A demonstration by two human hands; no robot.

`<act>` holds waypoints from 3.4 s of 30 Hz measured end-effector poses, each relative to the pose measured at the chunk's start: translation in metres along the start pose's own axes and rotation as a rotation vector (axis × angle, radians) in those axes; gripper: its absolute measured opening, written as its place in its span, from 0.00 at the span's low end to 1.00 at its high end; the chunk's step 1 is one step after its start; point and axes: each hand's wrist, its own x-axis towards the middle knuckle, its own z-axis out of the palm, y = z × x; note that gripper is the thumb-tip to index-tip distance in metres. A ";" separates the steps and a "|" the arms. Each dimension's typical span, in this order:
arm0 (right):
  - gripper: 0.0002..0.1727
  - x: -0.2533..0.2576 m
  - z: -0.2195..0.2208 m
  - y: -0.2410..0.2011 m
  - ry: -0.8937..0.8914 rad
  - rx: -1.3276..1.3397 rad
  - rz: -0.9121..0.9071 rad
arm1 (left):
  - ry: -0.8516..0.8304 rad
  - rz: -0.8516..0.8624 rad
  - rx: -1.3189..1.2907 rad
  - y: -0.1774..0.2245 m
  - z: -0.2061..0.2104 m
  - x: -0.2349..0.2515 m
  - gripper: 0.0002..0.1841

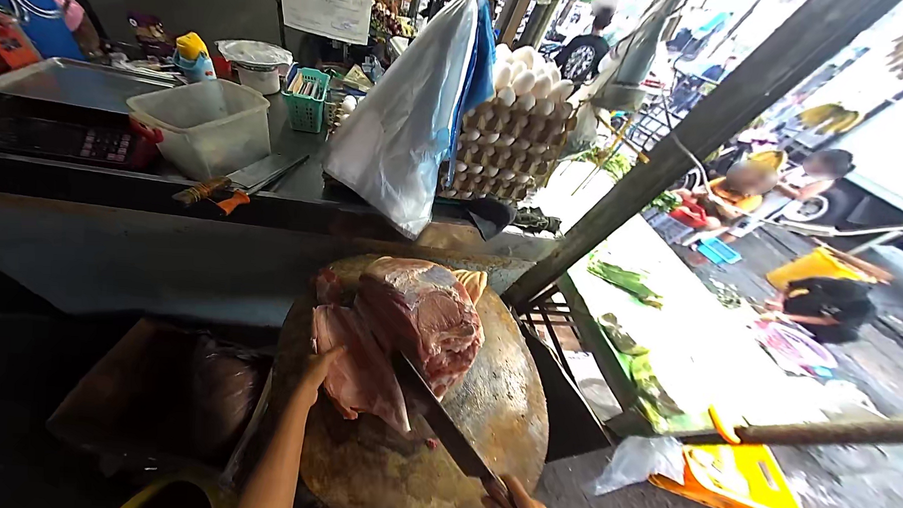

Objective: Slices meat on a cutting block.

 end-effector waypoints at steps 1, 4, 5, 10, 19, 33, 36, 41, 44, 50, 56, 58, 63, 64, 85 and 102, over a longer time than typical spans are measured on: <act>0.31 0.007 -0.005 -0.021 0.023 0.022 -0.026 | -0.003 0.003 -0.013 0.000 0.000 -0.002 0.29; 0.31 0.041 -0.016 -0.074 0.057 -0.002 -0.106 | -0.017 0.017 -0.003 -0.003 -0.002 -0.001 0.28; 0.30 0.052 -0.020 -0.090 0.065 -0.044 -0.125 | -0.015 0.025 0.002 -0.004 -0.003 0.000 0.30; 0.29 0.085 -0.032 -0.151 0.064 -0.244 -0.086 | -0.018 0.076 -0.025 -0.008 -0.002 0.002 0.39; 0.28 0.119 -0.024 -0.215 0.017 -0.358 -0.040 | -0.022 0.071 -0.063 -0.011 -0.007 0.006 0.43; 0.30 0.108 0.016 -0.143 -0.042 -0.258 0.080 | -0.083 0.053 -0.057 -0.008 -0.020 0.017 0.44; 0.29 0.125 0.025 -0.157 0.004 -0.228 0.065 | -0.081 0.060 -0.053 -0.007 -0.018 0.017 0.43; 0.29 0.099 0.018 -0.126 -0.023 -0.160 0.037 | -0.067 0.074 -0.028 -0.017 -0.023 0.010 0.39; 0.30 0.083 0.022 -0.090 -0.068 -0.147 0.058 | -0.072 0.071 -0.013 -0.014 -0.025 0.008 0.40; 0.29 0.131 0.019 -0.146 -0.025 -0.127 -0.010 | -0.077 0.041 -0.003 -0.014 -0.027 0.007 0.36; 0.31 0.152 0.007 -0.179 -0.015 -0.140 -0.050 | -0.077 0.107 -0.115 -0.039 -0.045 0.001 0.39; 0.30 0.132 0.008 -0.149 -0.055 -0.142 -0.024 | -0.076 0.098 -0.183 -0.049 -0.051 -0.001 0.38; 0.28 0.064 0.029 -0.046 -0.092 -0.096 0.075 | -0.121 0.135 -0.294 -0.063 -0.061 -0.014 0.39; 0.28 0.053 0.036 -0.031 -0.079 -0.078 0.094 | -0.123 0.155 -0.297 -0.065 -0.061 -0.017 0.41; 0.26 -0.018 0.067 -0.054 0.200 0.500 -0.178 | 0.076 0.064 0.023 -0.049 -0.013 -0.073 0.33; 0.28 -0.030 0.043 -0.113 0.118 0.352 -0.396 | -0.003 0.022 -0.137 -0.089 -0.051 -0.135 0.25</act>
